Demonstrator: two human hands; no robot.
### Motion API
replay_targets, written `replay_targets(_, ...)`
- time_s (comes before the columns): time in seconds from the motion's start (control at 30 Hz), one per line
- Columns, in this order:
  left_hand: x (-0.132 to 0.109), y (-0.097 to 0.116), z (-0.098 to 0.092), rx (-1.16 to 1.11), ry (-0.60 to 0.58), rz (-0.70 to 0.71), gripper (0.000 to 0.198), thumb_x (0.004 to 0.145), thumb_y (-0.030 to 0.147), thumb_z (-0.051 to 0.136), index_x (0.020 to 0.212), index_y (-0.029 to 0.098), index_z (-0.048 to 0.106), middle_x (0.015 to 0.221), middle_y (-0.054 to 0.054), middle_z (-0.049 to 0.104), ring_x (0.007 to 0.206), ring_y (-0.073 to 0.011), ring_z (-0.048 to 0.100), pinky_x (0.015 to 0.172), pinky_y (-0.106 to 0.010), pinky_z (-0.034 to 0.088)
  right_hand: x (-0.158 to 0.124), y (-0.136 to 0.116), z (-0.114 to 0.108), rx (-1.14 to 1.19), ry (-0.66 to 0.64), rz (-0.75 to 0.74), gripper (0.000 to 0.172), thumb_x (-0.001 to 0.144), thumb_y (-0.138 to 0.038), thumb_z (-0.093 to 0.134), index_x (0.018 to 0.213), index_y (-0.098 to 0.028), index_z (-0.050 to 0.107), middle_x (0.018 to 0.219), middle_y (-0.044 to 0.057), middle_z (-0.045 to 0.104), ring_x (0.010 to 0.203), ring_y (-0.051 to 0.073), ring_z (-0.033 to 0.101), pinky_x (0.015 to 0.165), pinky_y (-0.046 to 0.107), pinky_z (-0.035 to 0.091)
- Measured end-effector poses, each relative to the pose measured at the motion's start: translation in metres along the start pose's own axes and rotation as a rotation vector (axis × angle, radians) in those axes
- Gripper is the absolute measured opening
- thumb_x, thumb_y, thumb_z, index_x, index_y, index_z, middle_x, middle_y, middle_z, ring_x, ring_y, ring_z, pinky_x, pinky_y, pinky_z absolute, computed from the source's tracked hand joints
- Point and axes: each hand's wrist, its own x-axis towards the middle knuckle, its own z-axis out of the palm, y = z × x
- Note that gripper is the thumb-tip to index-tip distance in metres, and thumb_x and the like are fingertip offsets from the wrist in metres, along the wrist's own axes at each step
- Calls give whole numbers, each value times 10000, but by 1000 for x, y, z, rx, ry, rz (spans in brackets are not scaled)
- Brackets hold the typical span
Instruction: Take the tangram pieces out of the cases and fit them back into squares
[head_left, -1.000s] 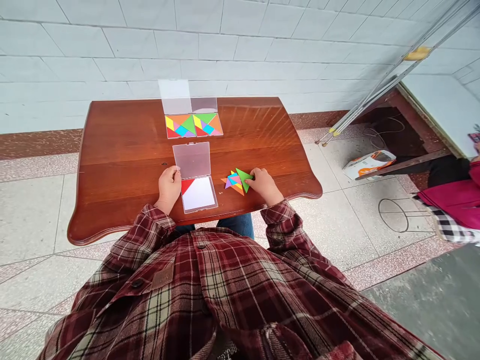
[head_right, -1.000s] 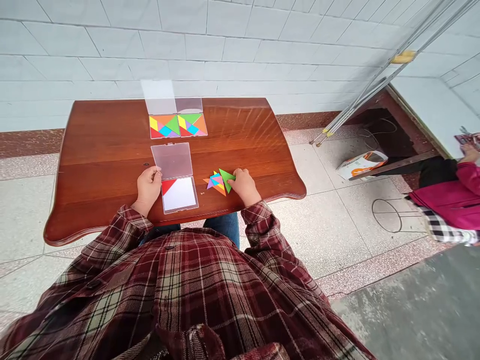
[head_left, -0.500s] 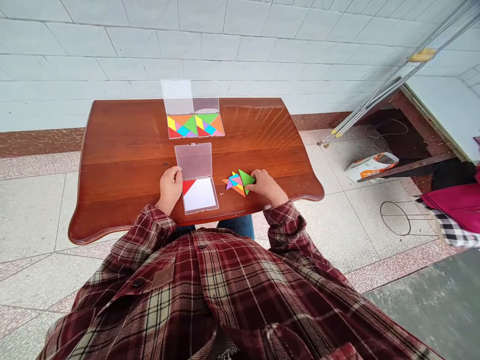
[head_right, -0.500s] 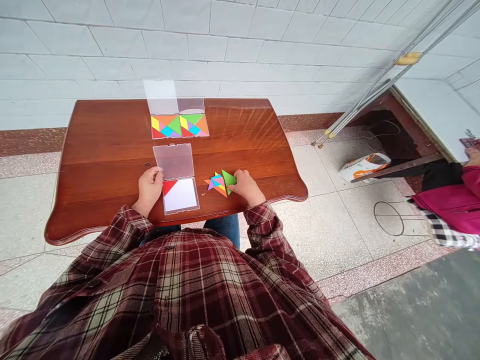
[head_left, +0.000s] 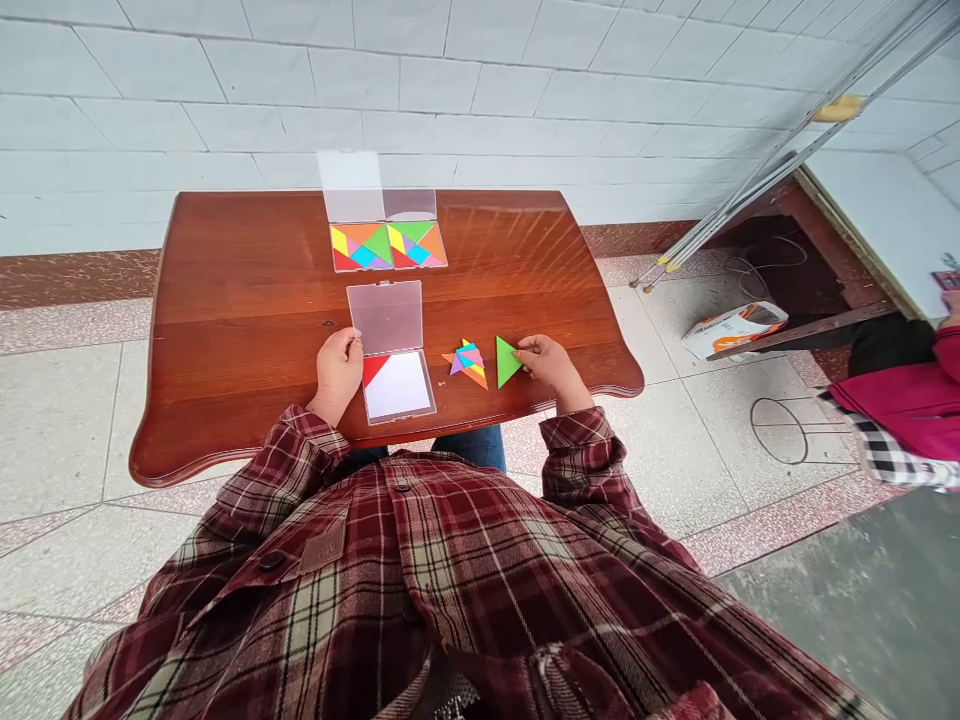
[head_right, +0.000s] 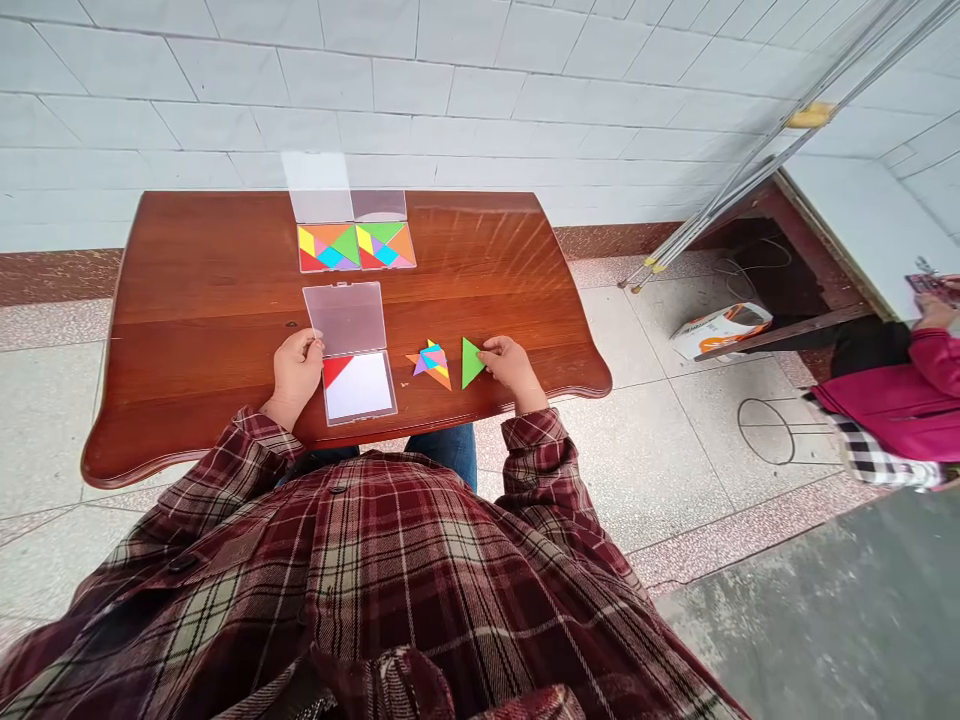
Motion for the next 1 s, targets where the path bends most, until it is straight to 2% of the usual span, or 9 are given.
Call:
replay_targets(0.2,1,-1,1,4,-1,0,186,818,232,481,914,184,633,906,-58,669,900,-184,620,913,-361,492,-10,-7,-10,179,91,-74,205,651,-331,692,717,-186,562,599,-47,503,492,59,407,439,186,327)
replay_targets(0.33,1,-1,1,-2,-1,-1,200,822,237,476,928,176,634,911,-64,668,901,-187,623,915,-365,495,-20,-20,-3,272,28,-160,249,649,-376,707,752,-192,575,640,-43,519,508,55,413,441,180,348)
replay_targets(0.5,0,1,0,-3,-2,5,206,825,236,470,936,178,633,920,-66,670,914,-189,623,923,-367,494,-42,-40,26,216,-114,-272,208,688,-357,661,790,-196,580,656,-42,534,516,68,436,464,201,367)
replay_targets(0.7,0,-1,1,-22,1,8,199,823,239,475,935,187,631,936,-59,669,930,-183,622,938,-356,490,-67,-60,78,-22,-462,-491,88,758,-238,564,825,-186,589,729,-29,577,653,98,508,626,237,428)
replay_targets(0.83,1,-4,3,-20,7,13,188,824,245,475,920,190,627,910,-52,665,917,-178,621,935,-352,489,-65,-71,96,-178,-498,-622,69,777,-168,534,801,-180,598,744,-21,566,730,115,517,716,255,414)
replay_targets(1.0,1,-4,3,-17,9,26,194,825,243,459,909,179,622,889,-56,663,892,-178,618,907,-347,494,-55,-78,105,-265,-531,-665,129,808,-160,518,862,-170,635,849,5,608,797,129,544,780,268,412)
